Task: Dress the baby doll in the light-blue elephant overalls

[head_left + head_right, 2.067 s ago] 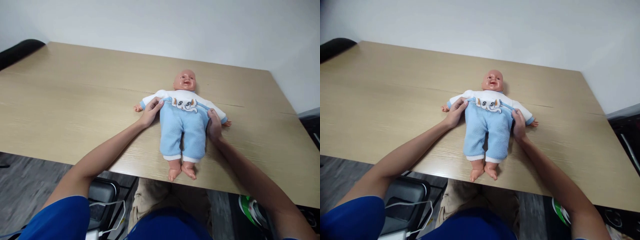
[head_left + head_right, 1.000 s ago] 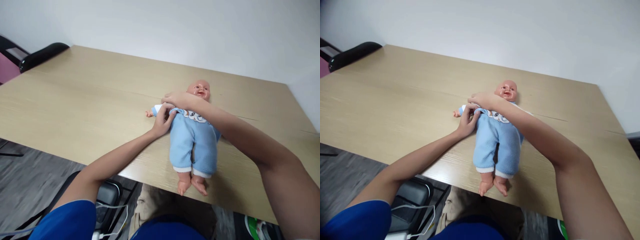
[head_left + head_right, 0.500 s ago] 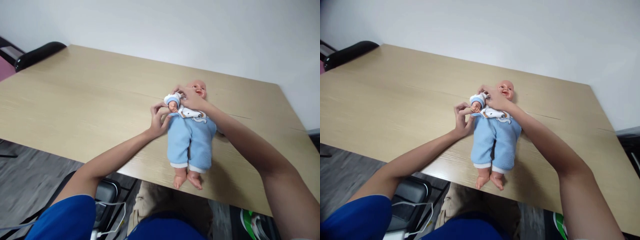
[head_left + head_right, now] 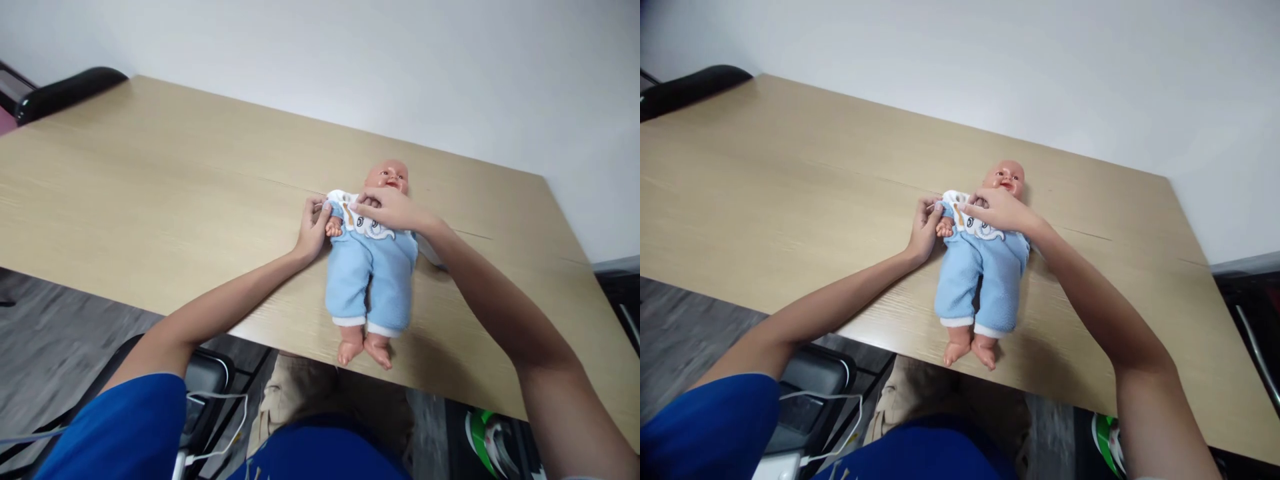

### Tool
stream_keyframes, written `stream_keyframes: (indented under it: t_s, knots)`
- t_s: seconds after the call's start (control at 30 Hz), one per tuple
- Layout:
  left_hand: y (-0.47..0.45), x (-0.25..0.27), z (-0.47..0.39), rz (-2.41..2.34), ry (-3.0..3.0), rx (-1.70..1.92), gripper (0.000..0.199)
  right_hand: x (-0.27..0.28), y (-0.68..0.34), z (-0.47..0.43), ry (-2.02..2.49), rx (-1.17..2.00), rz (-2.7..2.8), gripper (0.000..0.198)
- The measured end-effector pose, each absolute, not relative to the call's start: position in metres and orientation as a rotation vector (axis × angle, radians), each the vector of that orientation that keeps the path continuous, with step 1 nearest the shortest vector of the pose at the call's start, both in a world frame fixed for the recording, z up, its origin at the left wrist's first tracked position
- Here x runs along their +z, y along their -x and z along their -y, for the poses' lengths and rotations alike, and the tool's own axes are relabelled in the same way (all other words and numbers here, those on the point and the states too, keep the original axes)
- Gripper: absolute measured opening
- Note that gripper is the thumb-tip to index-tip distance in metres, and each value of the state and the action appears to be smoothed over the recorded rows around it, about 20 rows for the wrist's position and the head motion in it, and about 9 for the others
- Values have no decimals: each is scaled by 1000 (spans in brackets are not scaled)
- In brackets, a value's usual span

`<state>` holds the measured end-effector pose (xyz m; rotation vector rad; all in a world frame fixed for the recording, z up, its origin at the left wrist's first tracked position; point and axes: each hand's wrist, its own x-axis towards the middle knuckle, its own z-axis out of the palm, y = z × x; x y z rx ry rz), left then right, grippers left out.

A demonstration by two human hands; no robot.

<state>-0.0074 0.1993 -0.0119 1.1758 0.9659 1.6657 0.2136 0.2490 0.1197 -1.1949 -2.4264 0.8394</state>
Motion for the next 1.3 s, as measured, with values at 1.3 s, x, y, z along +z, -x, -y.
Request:
stream_keyframes:
  t_s: [1.3]
  knots:
    - [-1,21,-315,-940,-1336,1001,33,53,-212,-241,979,920,1765,71]
